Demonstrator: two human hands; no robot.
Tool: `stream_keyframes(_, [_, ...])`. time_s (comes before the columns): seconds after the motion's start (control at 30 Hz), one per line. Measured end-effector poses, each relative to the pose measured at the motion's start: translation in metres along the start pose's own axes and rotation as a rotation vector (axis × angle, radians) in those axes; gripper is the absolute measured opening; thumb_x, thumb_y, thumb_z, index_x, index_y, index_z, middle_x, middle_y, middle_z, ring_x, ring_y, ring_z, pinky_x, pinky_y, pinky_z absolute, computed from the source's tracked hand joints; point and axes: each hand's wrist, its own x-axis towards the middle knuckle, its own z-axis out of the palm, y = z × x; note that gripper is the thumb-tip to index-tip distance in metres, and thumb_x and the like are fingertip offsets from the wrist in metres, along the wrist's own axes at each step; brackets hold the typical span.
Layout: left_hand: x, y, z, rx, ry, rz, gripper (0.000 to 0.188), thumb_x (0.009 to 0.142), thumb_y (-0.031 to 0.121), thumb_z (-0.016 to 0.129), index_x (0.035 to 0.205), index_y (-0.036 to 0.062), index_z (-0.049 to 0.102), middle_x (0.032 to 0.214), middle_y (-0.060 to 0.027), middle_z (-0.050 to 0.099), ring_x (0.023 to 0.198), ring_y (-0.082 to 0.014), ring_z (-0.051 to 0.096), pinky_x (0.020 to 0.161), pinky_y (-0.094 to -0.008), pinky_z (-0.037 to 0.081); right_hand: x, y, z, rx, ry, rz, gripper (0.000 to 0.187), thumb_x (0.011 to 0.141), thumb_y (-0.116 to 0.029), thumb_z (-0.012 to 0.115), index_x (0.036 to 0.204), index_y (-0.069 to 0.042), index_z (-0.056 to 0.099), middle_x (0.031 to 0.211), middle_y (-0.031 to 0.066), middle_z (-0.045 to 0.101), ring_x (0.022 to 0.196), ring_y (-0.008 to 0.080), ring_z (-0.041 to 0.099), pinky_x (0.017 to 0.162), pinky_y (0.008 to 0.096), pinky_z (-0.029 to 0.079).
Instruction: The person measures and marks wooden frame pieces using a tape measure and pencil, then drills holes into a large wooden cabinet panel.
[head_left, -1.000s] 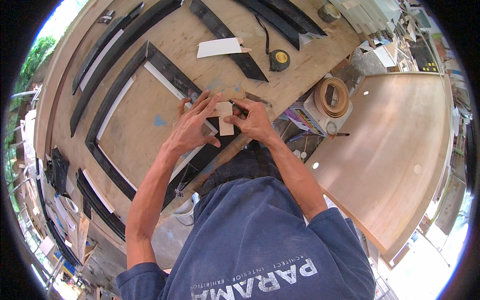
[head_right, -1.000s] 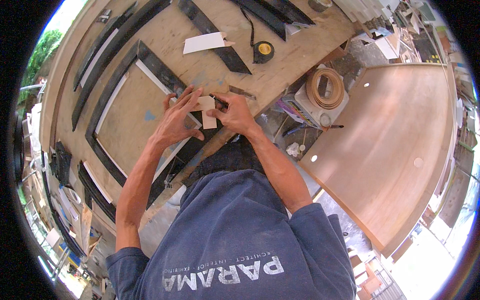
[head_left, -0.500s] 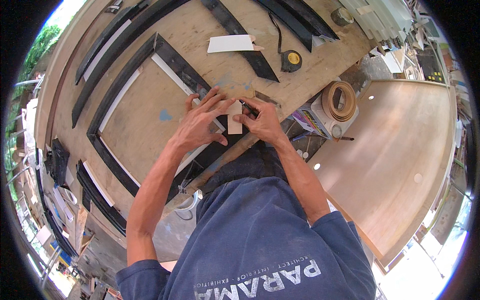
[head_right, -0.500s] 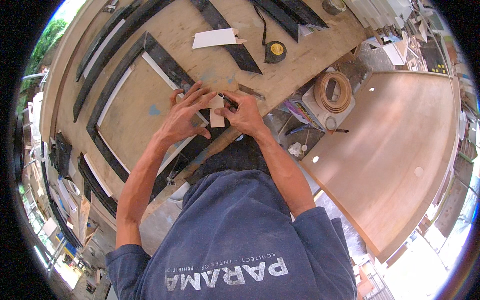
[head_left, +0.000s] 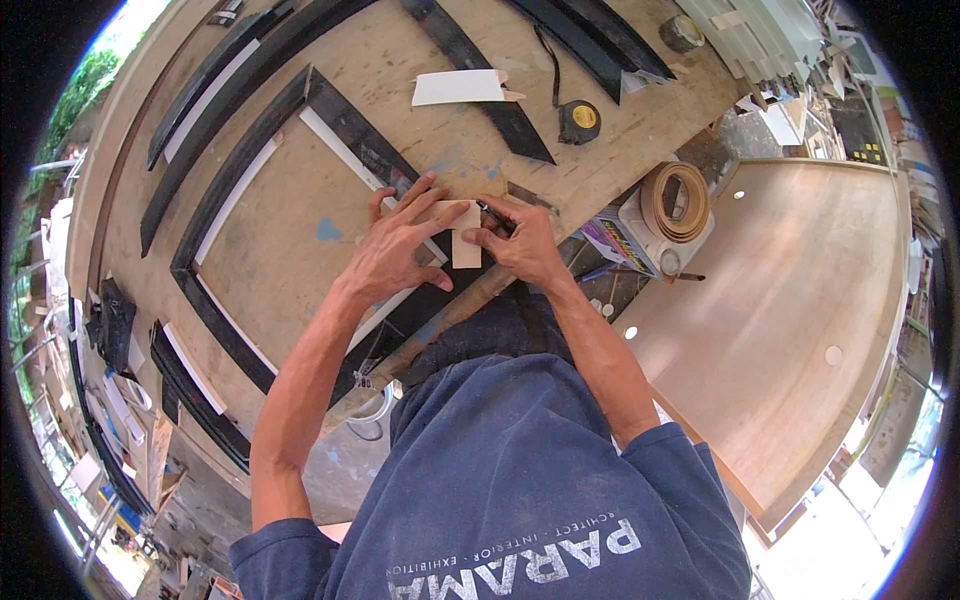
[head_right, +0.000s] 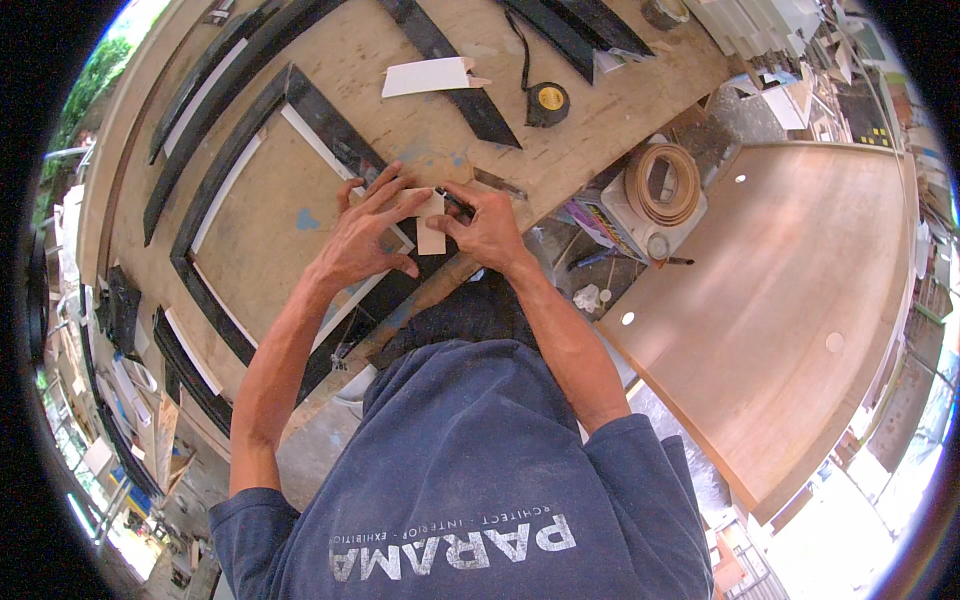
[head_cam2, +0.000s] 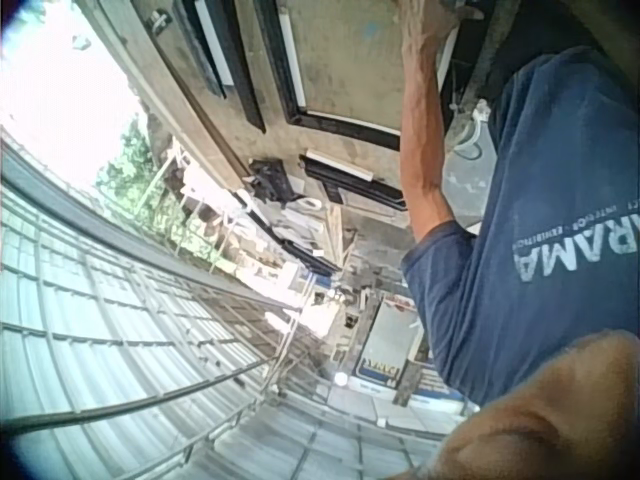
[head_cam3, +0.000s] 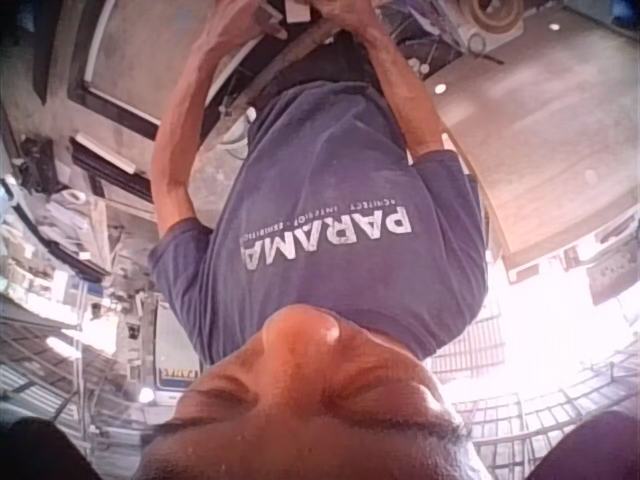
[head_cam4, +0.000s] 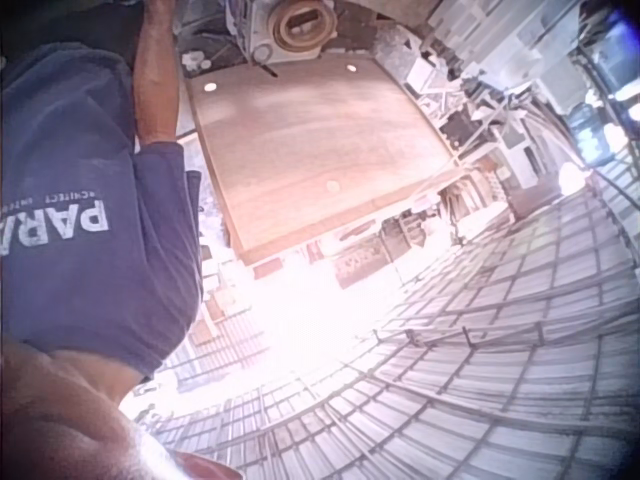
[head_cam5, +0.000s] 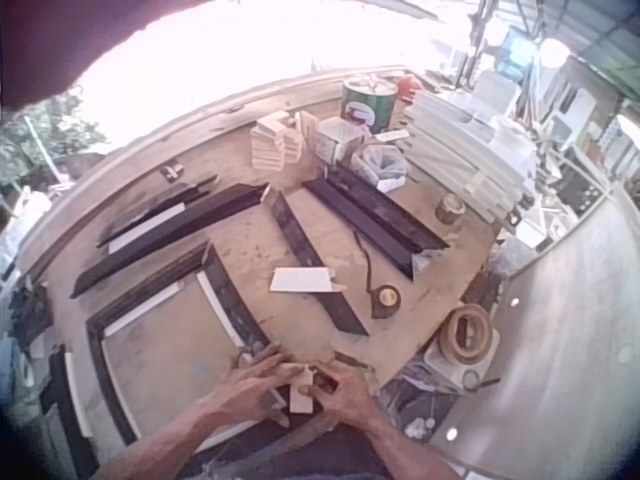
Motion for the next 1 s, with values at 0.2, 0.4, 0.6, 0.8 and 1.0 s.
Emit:
stream_keyframes(0.2, [0.000,0.002,-0.001,0.011,-0.013,-0.019,0.117,0.043,0.049,0.093,0.152,0.0317,0.053,0.158,-0.0003,0.048,0.157,-0.0240,0.028,0.123,-0.0569,0.013,0.000,-0.006,-0.003,0.012,-0.021,0.011,0.055,0.080,-0.023,0.088,0.126,0.002,0.070,0.081,0.0054,0.067,0.070,0.0106,0.056,0.065,0.0288,0.049])
stream_keyframes(0.4, [0.000,0.000,0.000,0.004,0.006,0.008,0.112,0.044,0.047,0.093,0.149,0.0325,0.057,0.160,-0.0049,0.047,0.157,-0.0245,0.028,0.122,-0.0565,0.013,0.000,-0.008,-0.002,0.023,-0.029,0.008,0.052,0.083,-0.021,0.085,0.127,0.002,0.070,0.083,0.0048,0.068,0.072,0.0102,0.057,0.065,0.0278,0.049])
stream_keyframes(0.6, [-0.006,-0.008,0.008,0.049,0.064,0.108,0.090,0.051,0.041,0.094,0.137,0.0340,0.068,0.160,-0.0122,0.045,0.157,-0.0296,0.027,0.119,-0.0605,0.016,-0.001,-0.013,-0.003,-0.030,-0.044,0.000,0.050,0.083,-0.020,0.085,0.125,0.003,0.069,0.087,0.0072,0.069,0.075,0.0123,0.058,0.068,0.0289,0.050])
stream_keyframes(0.8, [-0.006,-0.008,0.008,0.002,0.074,0.115,0.084,0.052,0.042,0.093,0.133,0.0332,0.071,0.162,-0.0127,0.043,0.157,-0.0297,0.026,0.120,-0.0607,0.014,0.001,-0.009,-0.005,-0.056,-0.054,-0.129,0.047,0.086,-0.022,0.085,0.124,0.001,0.069,0.083,0.0003,0.062,0.072,0.0075,0.051,0.062,0.0263,0.044])
stream_keyframes(1.0, [-0.003,-0.007,0.006,0.009,0.012,0.076,0.084,0.052,0.044,0.092,0.133,0.0346,0.071,0.161,-0.0104,0.045,0.158,-0.0277,0.024,0.122,-0.0598,0.012,0.001,-0.006,-0.006,-0.044,-0.058,-0.167,0.051,0.087,-0.024,0.084,0.128,0.000,0.067,0.087,0.0038,0.066,0.073,0.0092,0.053,0.064,0.0273,0.045])
